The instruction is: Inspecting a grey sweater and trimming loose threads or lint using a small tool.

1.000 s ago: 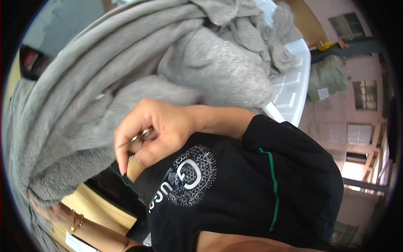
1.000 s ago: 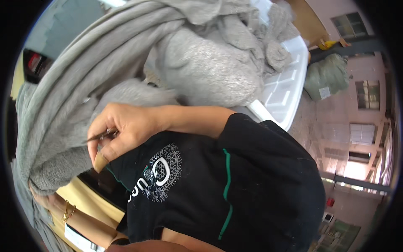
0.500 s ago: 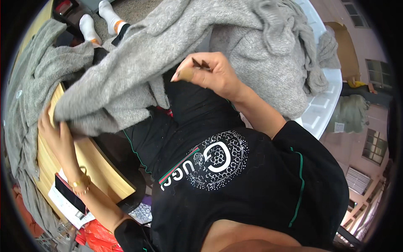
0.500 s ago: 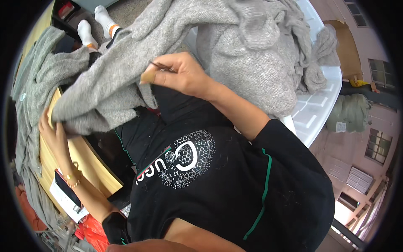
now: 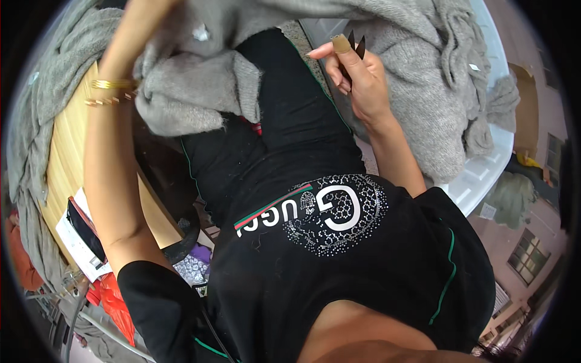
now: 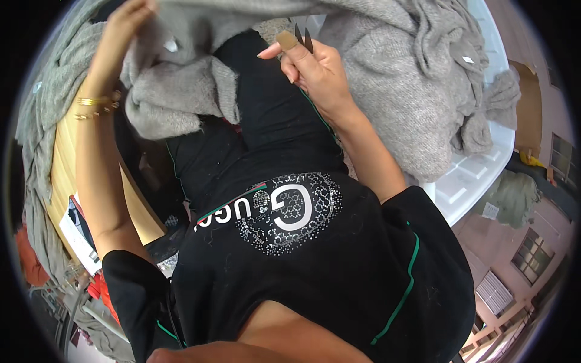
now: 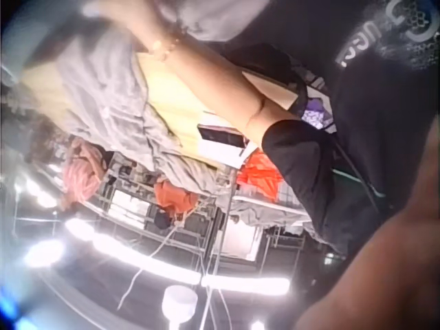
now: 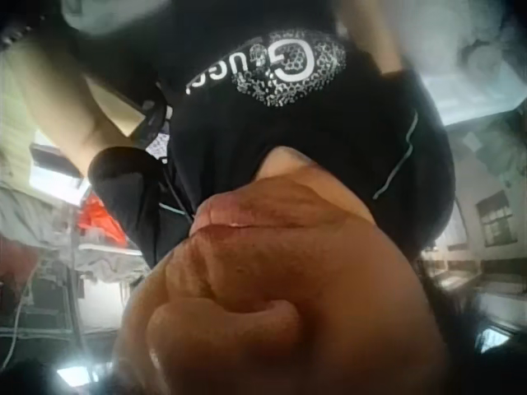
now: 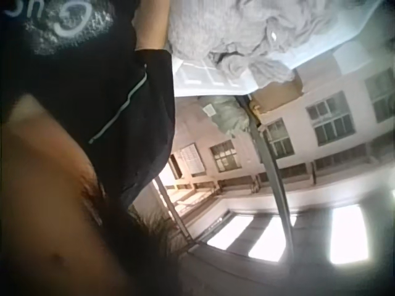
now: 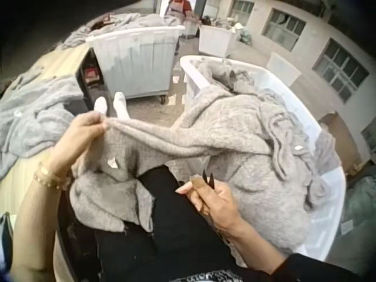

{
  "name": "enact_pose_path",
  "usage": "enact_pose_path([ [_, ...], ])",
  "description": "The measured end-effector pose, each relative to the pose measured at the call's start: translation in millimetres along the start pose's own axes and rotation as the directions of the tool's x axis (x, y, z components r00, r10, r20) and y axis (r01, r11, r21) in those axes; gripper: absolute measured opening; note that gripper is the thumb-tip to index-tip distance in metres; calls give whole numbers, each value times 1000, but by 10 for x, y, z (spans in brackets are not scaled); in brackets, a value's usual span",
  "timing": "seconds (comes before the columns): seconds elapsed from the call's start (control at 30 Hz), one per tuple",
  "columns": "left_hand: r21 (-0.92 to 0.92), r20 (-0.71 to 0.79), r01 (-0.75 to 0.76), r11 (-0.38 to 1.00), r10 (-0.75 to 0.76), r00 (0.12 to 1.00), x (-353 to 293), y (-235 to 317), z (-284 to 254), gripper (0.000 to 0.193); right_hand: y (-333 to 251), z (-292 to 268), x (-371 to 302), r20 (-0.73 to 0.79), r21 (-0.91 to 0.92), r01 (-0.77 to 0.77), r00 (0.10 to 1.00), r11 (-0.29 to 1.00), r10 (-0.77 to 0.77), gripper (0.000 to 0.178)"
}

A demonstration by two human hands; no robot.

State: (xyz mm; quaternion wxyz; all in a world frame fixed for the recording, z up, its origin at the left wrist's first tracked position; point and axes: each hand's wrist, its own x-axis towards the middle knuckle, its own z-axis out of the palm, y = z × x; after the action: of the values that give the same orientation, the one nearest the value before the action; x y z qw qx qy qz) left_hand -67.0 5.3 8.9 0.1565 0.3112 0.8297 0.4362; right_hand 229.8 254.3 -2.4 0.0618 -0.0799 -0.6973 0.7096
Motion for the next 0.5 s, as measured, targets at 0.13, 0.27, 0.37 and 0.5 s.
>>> enact_pose_path([
  [0.13,-781,-145,48,622,-255,956,144,25,-749,21,163,114,156,32,10,40,999,999,-40,44],
  [0.27,-906,-46,26,423,-161,986,-48,44,-1128,35,324,236,342,92,-127,145,987,981,-134,37],
  [0.37,-975,201,161,154,304,931,-393,81,-1262,39,392,335,484,120,-128,257,963,958,-242,32],
  [0.5,-982,186,174,73,233,954,-795,137,-1542,44,288,334,569,55,-174,425,905,888,-422,37],
])
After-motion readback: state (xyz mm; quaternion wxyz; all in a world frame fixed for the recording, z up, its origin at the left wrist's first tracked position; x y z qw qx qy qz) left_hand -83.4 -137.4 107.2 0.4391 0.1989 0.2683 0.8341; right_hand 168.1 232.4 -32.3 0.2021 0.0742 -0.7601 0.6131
